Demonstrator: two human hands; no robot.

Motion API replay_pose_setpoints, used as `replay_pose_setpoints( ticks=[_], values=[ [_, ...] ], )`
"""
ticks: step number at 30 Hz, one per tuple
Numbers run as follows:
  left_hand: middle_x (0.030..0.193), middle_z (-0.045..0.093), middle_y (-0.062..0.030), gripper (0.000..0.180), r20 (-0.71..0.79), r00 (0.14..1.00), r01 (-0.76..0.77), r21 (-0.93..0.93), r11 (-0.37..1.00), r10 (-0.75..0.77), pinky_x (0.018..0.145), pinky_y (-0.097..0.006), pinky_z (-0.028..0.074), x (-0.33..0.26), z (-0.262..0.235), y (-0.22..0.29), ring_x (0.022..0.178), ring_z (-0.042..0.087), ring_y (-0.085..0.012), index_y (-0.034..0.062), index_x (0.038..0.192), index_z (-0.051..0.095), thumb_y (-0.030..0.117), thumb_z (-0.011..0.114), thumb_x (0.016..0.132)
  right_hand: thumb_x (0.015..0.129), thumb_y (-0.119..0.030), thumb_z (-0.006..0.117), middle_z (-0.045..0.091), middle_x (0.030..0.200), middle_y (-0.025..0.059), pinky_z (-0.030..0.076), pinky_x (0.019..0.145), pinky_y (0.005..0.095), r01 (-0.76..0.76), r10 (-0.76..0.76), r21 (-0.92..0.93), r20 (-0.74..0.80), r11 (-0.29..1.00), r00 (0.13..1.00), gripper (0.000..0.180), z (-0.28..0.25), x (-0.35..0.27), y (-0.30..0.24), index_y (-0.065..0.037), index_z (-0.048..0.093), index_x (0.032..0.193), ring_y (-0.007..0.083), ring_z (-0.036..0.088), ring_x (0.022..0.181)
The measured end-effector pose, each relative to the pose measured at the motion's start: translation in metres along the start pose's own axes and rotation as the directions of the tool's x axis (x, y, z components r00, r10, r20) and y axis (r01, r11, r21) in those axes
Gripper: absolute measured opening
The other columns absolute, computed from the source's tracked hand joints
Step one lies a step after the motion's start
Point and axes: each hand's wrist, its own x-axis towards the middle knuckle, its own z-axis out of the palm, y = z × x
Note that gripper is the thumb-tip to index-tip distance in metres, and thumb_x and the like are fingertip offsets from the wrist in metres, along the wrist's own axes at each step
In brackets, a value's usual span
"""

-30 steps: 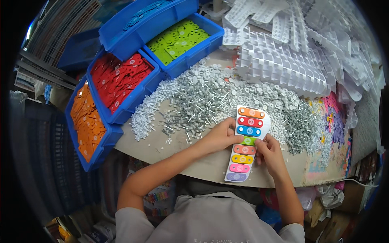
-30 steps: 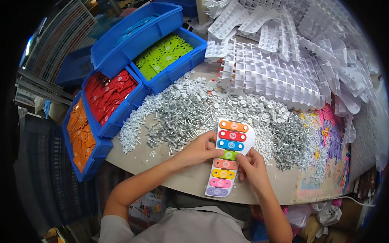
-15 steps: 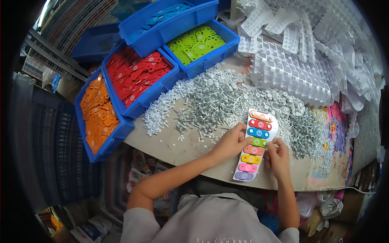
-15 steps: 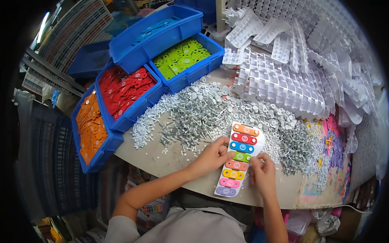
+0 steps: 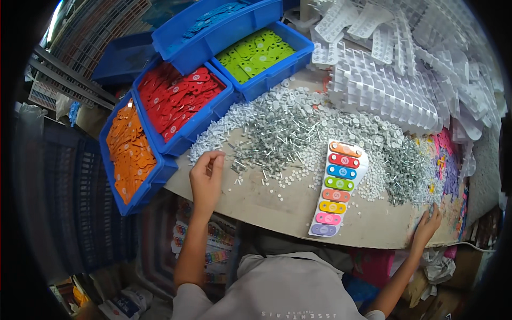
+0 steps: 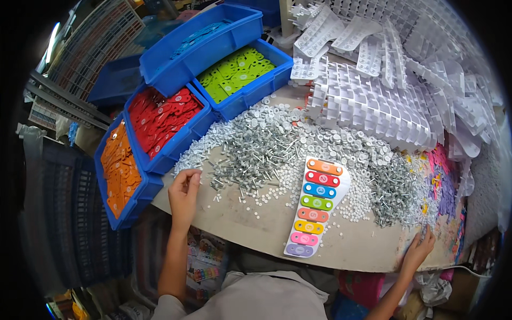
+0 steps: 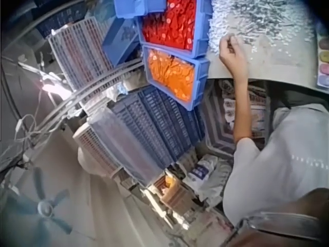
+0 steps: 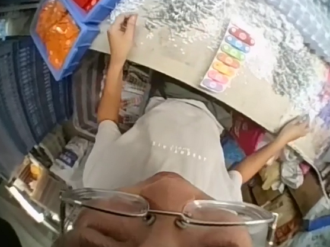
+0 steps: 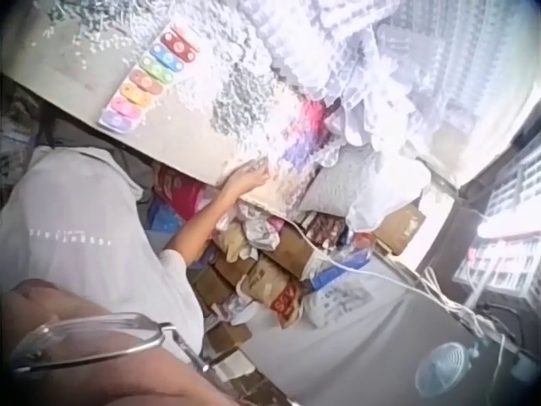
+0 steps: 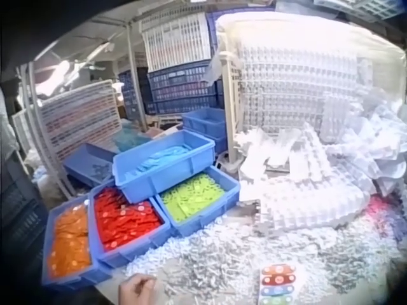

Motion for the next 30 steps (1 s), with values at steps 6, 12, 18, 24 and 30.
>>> replay_pose_setpoints(
  ticks=[6, 12, 18, 24, 30],
  values=[
    [0.085, 0.065, -0.007, 0.01, 0.053, 0.948, -0.309, 0.403, 0.862, 0.315, 0.062, -0.028, 0.045, 0.039, 0.007, 0.004, 0.07, 0.058, -0.0149, 0.0014, 0.099, 0.07, 0.005, 0.066, 0.091, 0.099, -0.009, 0.055, 0.06, 0.113, 0.0169, 0.044, 0.094, 0.043, 0.019, -0.018, 0.019, -0.06, 1.0, 0.998, 0.022, 0.005, 0.001, -0.016, 0.0, 0.061, 0.118, 0.0358, 0.056, 0.108],
    [0.09, 0.067, -0.0108, 0.007, 0.143, 0.888, -0.427, 0.608, 0.669, 0.436, 0.066, -0.038, 0.05, 0.07, 0.029, -0.016, 0.075, 0.065, -0.0306, 0.0033, 0.094, 0.068, 0.008, 0.068, 0.088, 0.095, -0.005, 0.059, 0.062, 0.104, 0.0151, 0.044, 0.09, 0.0439, 0.006, -0.009, -0.052, -0.054, 0.999, 0.998, 0.013, -0.009, 0.003, -0.034, 0.0, 0.061, 0.106, 0.0344, 0.058, 0.102],
    [0.091, 0.07, -0.0118, 0.006, 0.147, 0.904, -0.372, 0.736, 0.566, 0.402, 0.066, -0.044, 0.052, 0.079, 0.04, -0.027, 0.08, 0.068, -0.0344, 0.008, 0.092, 0.067, 0.014, 0.066, 0.089, 0.094, -0.004, 0.059, 0.06, 0.096, 0.0159, 0.043, 0.086, 0.0441, 0.054, -0.053, -0.006, -0.257, 0.999, 0.965, 0.007, -0.019, 0.006, -0.055, 0.0, 0.06, 0.1, 0.0352, 0.056, 0.095],
    [0.067, 0.065, -0.0151, 0.006, 0.131, 0.934, -0.317, 0.735, 0.599, 0.334, 0.057, -0.045, 0.048, 0.071, 0.037, -0.02, 0.065, 0.065, -0.0367, 0.0096, 0.094, 0.066, 0.012, 0.065, 0.089, 0.095, -0.003, 0.062, 0.066, 0.103, 0.0116, 0.046, 0.09, 0.0343, 0.099, -0.01, 0.57, -0.157, 0.816, 0.988, 0.004, -0.04, -0.008, -0.172, 0.0, 0.06, 0.096, 0.0232, 0.062, 0.099],
    [0.069, 0.069, -0.0076, 0.011, 0.135, 0.99, -0.054, 0.028, 0.998, 0.05, 0.05, -0.027, 0.042, 0.031, 0.042, 0.022, 0.058, 0.061, -0.01, 0.0016, 0.103, 0.063, 0.007, 0.064, 0.093, 0.084, 0.004, 0.071, 0.067, 0.099, 0.013, 0.049, 0.084, 0.0341, 0.178, -0.242, 0.751, -0.025, 0.636, 0.97, 0.012, -0.047, -0.038, -0.257, -0.001, 0.062, 0.091, 0.0245, 0.064, 0.092]
  ],
)
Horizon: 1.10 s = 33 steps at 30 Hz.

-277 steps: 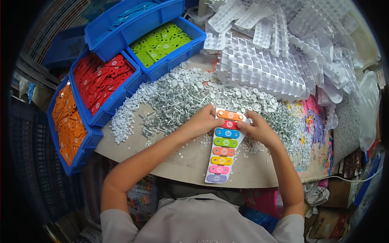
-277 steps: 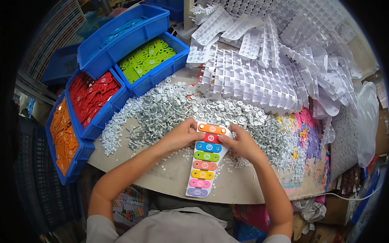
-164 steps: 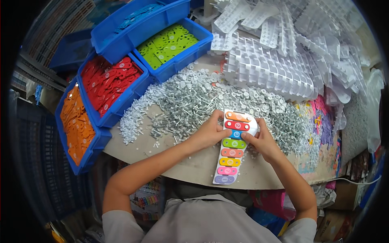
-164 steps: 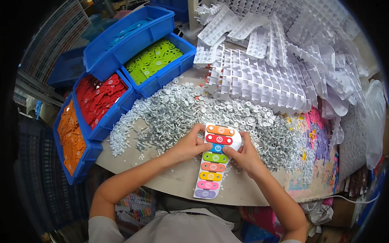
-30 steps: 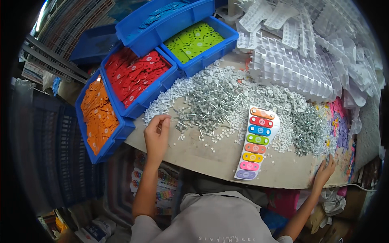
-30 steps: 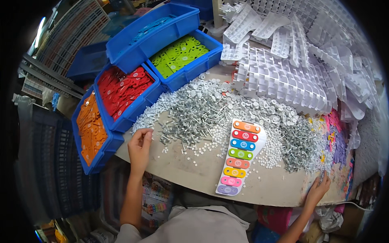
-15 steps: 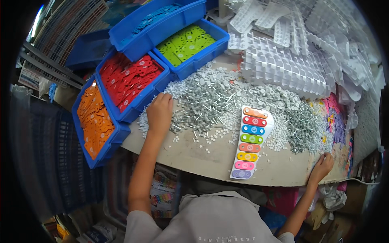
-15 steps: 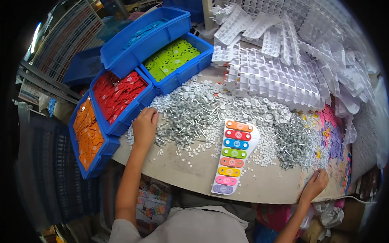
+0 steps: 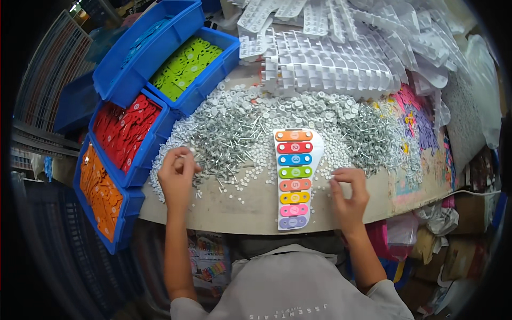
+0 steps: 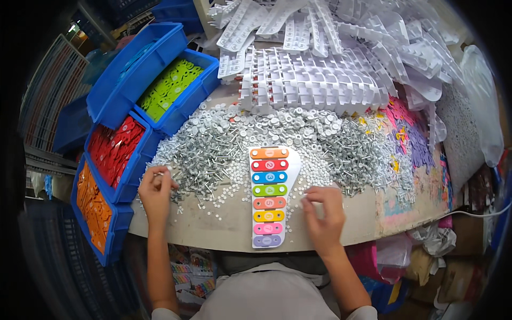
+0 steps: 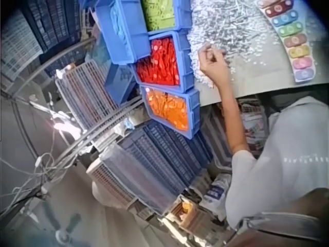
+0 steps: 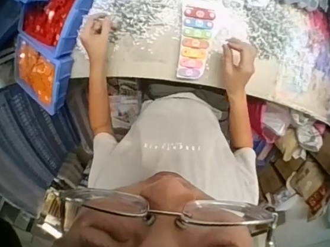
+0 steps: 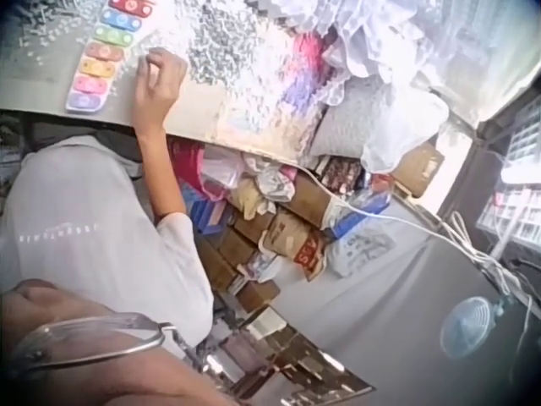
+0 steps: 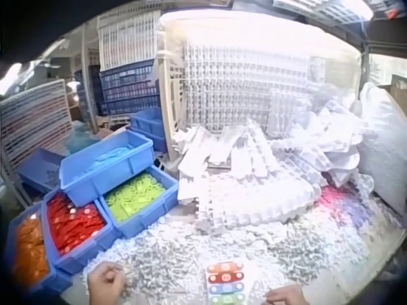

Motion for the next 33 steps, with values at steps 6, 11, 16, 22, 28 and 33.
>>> replay_pose_setpoints(
  ticks=[6, 11, 16, 22, 28, 33],
  values=[
    [0.091, 0.073, -0.011, 0.015, 0.421, 0.906, 0.119, -0.349, 0.929, 0.042, 0.061, -0.02, 0.052, -0.06, 0.036, 0.037, 0.077, 0.069, -0.0103, 0.0001, 0.105, 0.062, 0.006, 0.068, 0.093, 0.082, 0.004, 0.072, 0.067, 0.093, 0.0122, 0.049, 0.081, 0.0341, -0.008, -0.005, 0.117, 0.114, 0.993, 0.993, 0.014, 0.025, -0.004, -0.007, -0.001, 0.063, 0.09, 0.0251, 0.063, 0.089],
    [0.085, 0.071, -0.0096, 0.012, 0.634, 0.753, 0.496, -0.367, 0.787, -0.178, 0.057, -0.021, 0.052, -0.069, 0.064, 0.042, 0.074, 0.07, -0.0128, -0.0026, 0.102, 0.063, 0.008, 0.065, 0.096, 0.079, 0.003, 0.075, 0.067, 0.092, 0.0111, 0.049, 0.078, 0.0357, 0.156, -0.153, -0.006, 0.174, 0.988, 0.973, 0.017, 0.029, -0.006, -0.001, -0.002, 0.063, 0.089, 0.0259, 0.06, 0.088],
    [0.079, 0.068, -0.0074, 0.013, 0.749, 0.644, 0.628, -0.397, 0.669, -0.159, 0.05, -0.019, 0.047, -0.062, 0.088, 0.034, 0.061, 0.063, -0.0085, -0.0029, 0.1, 0.063, 0.01, 0.063, 0.098, 0.079, -0.001, 0.076, 0.066, 0.089, 0.0085, 0.047, 0.074, 0.0334, 0.174, -0.174, 0.014, 0.178, 0.985, 0.969, 0.017, 0.028, -0.005, -0.002, -0.003, 0.061, 0.087, 0.0232, 0.059, 0.085],
    [0.076, 0.067, -0.0048, 0.014, 0.791, 0.58, 0.64, -0.292, 0.71, -0.198, 0.048, -0.017, 0.043, -0.058, 0.1, 0.031, 0.058, 0.058, -0.0051, -0.0014, 0.102, 0.062, 0.012, 0.064, 0.098, 0.09, -0.015, 0.075, 0.056, 0.066, -0.0006, 0.036, 0.05, 0.0241, -0.622, 0.479, 0.27, 0.444, 0.735, 0.758, 0.023, 0.022, -0.004, 0.005, -0.004, 0.056, 0.088, 0.0058, 0.05, 0.057],
    [0.074, 0.067, -0.005, 0.046, 0.702, 0.689, 0.354, -0.106, 0.929, -0.182, 0.058, -0.018, 0.045, -0.059, 0.108, 0.022, 0.068, 0.061, -0.0048, -0.0016, 0.126, 0.043, 0.02, 0.07, 0.095, 0.096, -0.024, 0.069, 0.055, 0.061, -0.0013, 0.031, 0.042, 0.0213, -0.832, 0.498, 0.223, 0.712, 0.508, 0.495, 0.025, 0.014, 0.011, 0.008, -0.003, 0.057, 0.089, 0.005, 0.045, 0.045],
    [0.083, 0.07, -0.0095, 0.062, 0.764, 0.611, 0.424, -0.094, 0.901, -0.208, 0.065, -0.021, 0.047, -0.053, 0.115, 0.017, 0.076, 0.065, -0.0084, -0.0025, 0.135, 0.036, 0.024, 0.073, 0.093, 0.099, -0.028, 0.063, 0.056, 0.061, 0.0001, 0.034, 0.042, 0.0215, -0.856, 0.457, 0.167, 0.787, 0.489, 0.415, 0.028, 0.015, 0.014, 0.014, -0.003, 0.063, 0.087, 0.0064, 0.048, 0.046]
  ],
)
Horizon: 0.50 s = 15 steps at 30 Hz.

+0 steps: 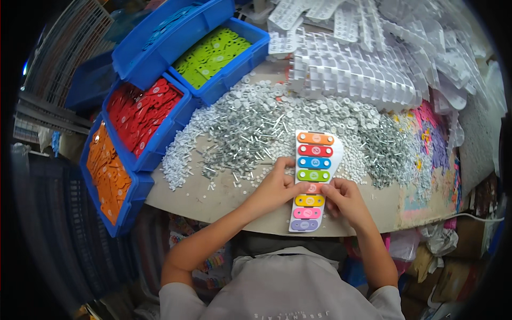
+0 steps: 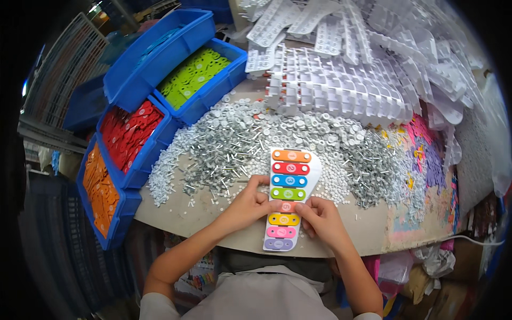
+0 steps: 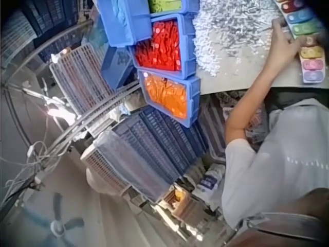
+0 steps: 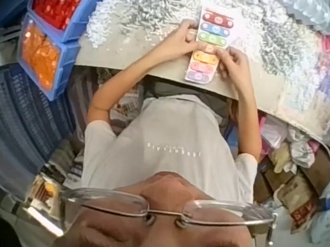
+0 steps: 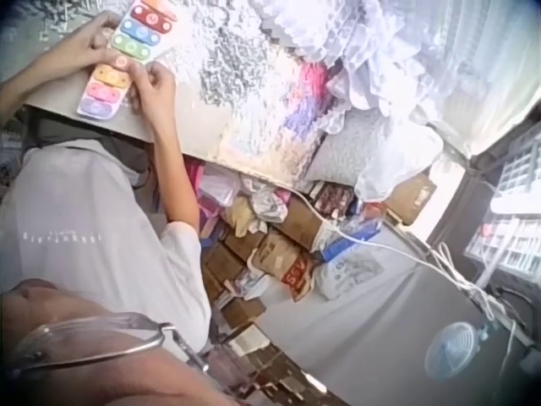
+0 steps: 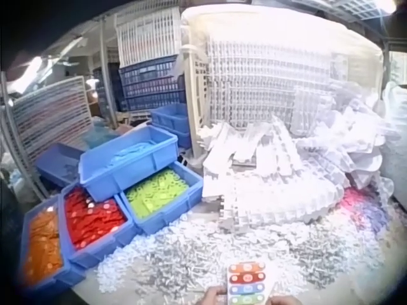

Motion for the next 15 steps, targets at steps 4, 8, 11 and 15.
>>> replay_pose_setpoints(
  ticks=[4, 8, 11, 15],
  values=[
    [0.087, 0.072, -0.0117, 0.06, 0.122, 0.992, -0.019, -0.107, 0.994, 0.032, 0.065, -0.021, 0.048, 0.004, -0.001, 0.007, 0.079, 0.067, -0.009, -0.0022, 0.134, 0.037, 0.024, 0.073, 0.093, 0.099, -0.028, 0.063, 0.057, 0.062, 0.0001, 0.035, 0.042, 0.0215, -0.003, 0.003, -0.001, 0.039, 1.0, 0.999, 0.027, -0.001, 0.001, -0.003, -0.003, 0.063, 0.088, 0.0064, 0.048, 0.046],
    [0.077, 0.069, -0.0081, 0.048, 0.085, 0.993, -0.075, -0.097, 0.992, 0.083, 0.057, -0.02, 0.043, 0.004, 0.0, 0.002, 0.068, 0.062, -0.0051, 0.0007, 0.125, 0.041, 0.021, 0.071, 0.094, 0.1, -0.029, 0.062, 0.054, 0.062, -0.0017, 0.037, 0.043, 0.0221, -0.025, 0.025, -0.009, 0.052, 1.0, 0.998, 0.028, 0.003, 0.003, -0.006, -0.003, 0.061, 0.089, 0.0058, 0.047, 0.047],
    [0.073, 0.067, -0.0056, 0.043, 0.06, 0.99, -0.124, -0.023, 0.992, 0.125, 0.054, -0.021, 0.041, 0.005, 0.0, -0.001, 0.062, 0.057, -0.0035, 0.0009, 0.122, 0.043, 0.02, 0.07, 0.095, 0.1, -0.029, 0.062, 0.052, 0.062, -0.0028, 0.038, 0.043, 0.0224, -0.012, 0.012, -0.004, 0.043, 1.0, 0.999, 0.028, 0.006, 0.003, -0.005, -0.003, 0.06, 0.09, 0.0056, 0.046, 0.048],
    [0.07, 0.063, -0.0021, 0.04, 0.034, 0.99, -0.139, 0.042, 0.989, 0.138, 0.054, -0.023, 0.039, 0.004, 0.003, -0.003, 0.062, 0.053, -0.0034, 0.0006, 0.122, 0.043, 0.019, 0.068, 0.097, 0.1, -0.029, 0.062, 0.053, 0.063, -0.0023, 0.039, 0.043, 0.0229, 0.007, -0.007, -0.045, 0.007, 0.999, 1.0, 0.028, 0.006, 0.005, 0.0, -0.002, 0.06, 0.091, 0.006, 0.048, 0.049]
  ],
)
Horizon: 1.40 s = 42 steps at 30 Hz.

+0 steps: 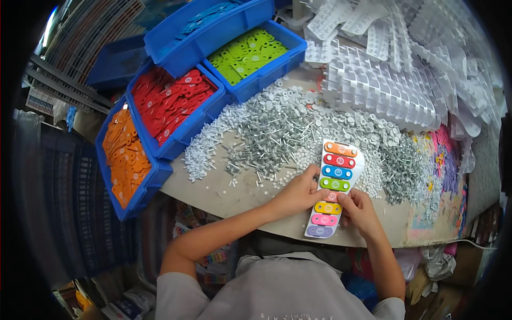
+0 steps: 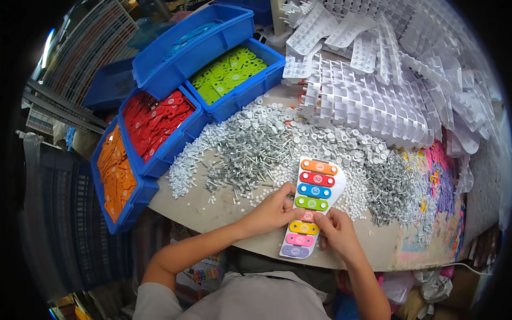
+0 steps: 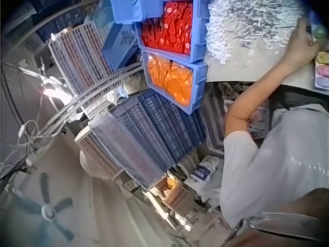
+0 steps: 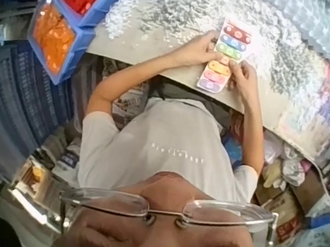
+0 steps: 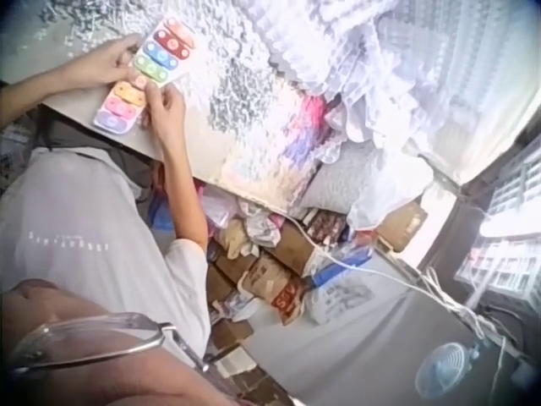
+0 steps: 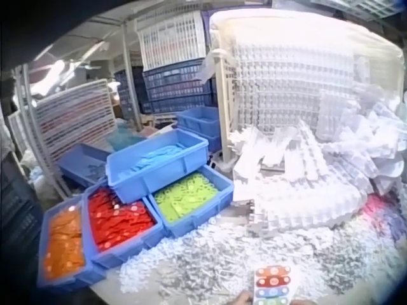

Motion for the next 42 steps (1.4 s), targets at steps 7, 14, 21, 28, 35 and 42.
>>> replay_pose_setpoints(
  ticks=[7, 14, 21, 28, 35, 42],
  values=[
    [0.071, 0.063, -0.0051, 0.046, -0.102, 0.994, -0.021, 0.191, 0.981, 0.041, 0.059, -0.029, 0.046, -0.017, -0.009, 0.002, 0.064, 0.058, -0.009, 0.0027, 0.132, 0.045, 0.02, 0.067, 0.096, 0.098, -0.016, 0.063, 0.057, 0.065, 0.0014, 0.042, 0.045, 0.0249, 0.159, -0.157, -0.015, -0.258, 0.987, 0.953, 0.014, -0.014, -0.02, 0.012, -0.003, 0.061, 0.094, 0.0094, 0.054, 0.051],
    [0.08, 0.069, -0.0186, 0.017, -0.645, 0.681, 0.239, 0.643, 0.728, 0.346, 0.064, -0.045, 0.051, -0.066, -0.117, 0.035, 0.074, 0.068, -0.0376, 0.0076, 0.099, 0.067, 0.023, 0.061, 0.097, 0.097, -0.01, 0.06, 0.054, 0.083, 0.0086, 0.043, 0.067, 0.033, -0.172, -0.695, -0.789, -0.604, 0.59, 0.389, 0.014, -0.132, -0.076, 0.05, 0.0, 0.06, 0.107, 0.0184, 0.048, 0.071],
    [0.073, 0.069, -0.0136, 0.011, -0.58, 0.634, 0.371, 0.808, 0.458, 0.511, 0.059, -0.039, 0.05, -0.071, -0.168, -0.004, 0.066, 0.068, -0.0316, 0.0085, 0.094, 0.07, 0.018, 0.069, 0.09, 0.097, -0.007, 0.059, 0.051, 0.083, 0.0098, 0.044, 0.068, 0.0349, -0.194, -0.618, -0.796, -0.575, 0.573, 0.537, 0.017, -0.168, -0.083, 0.086, 0.0, 0.057, 0.112, 0.02, 0.048, 0.073],
    [0.069, 0.066, -0.0131, 0.009, -0.603, 0.624, 0.404, 0.793, 0.456, 0.496, 0.056, -0.04, 0.048, -0.068, -0.164, -0.005, 0.063, 0.067, -0.0305, 0.0087, 0.092, 0.069, 0.016, 0.071, 0.087, 0.098, -0.008, 0.056, 0.054, 0.083, 0.0132, 0.045, 0.071, 0.038, -0.257, -0.587, -0.704, -0.7, 0.662, 0.406, 0.018, -0.161, -0.073, 0.074, 0.0, 0.056, 0.113, 0.0253, 0.05, 0.072],
    [0.061, 0.059, -0.0096, 0.009, -0.646, 0.656, 0.403, 0.736, 0.543, 0.389, 0.053, -0.039, 0.045, -0.06, -0.162, -0.001, 0.057, 0.062, -0.0285, 0.0099, 0.09, 0.068, 0.018, 0.07, 0.085, 0.1, -0.015, 0.056, 0.061, 0.095, 0.0183, 0.048, 0.077, 0.0423, -0.285, -0.718, -0.817, -0.577, 0.501, 0.39, 0.02, -0.19, -0.072, 0.095, 0.0, 0.057, 0.114, 0.0341, 0.06, 0.083],
    [0.064, 0.062, -0.0101, 0.013, -0.662, 0.649, 0.458, 0.734, 0.501, 0.376, 0.057, -0.041, 0.046, -0.058, -0.164, 0.002, 0.062, 0.064, -0.0294, 0.0091, 0.088, 0.068, 0.021, 0.071, 0.086, 0.1, -0.018, 0.056, 0.065, 0.089, 0.0158, 0.049, 0.074, 0.0415, -0.396, -0.473, -0.587, -0.807, 0.706, 0.353, 0.022, -0.177, -0.067, 0.064, -0.001, 0.058, 0.113, 0.0296, 0.063, 0.079]
  ],
)
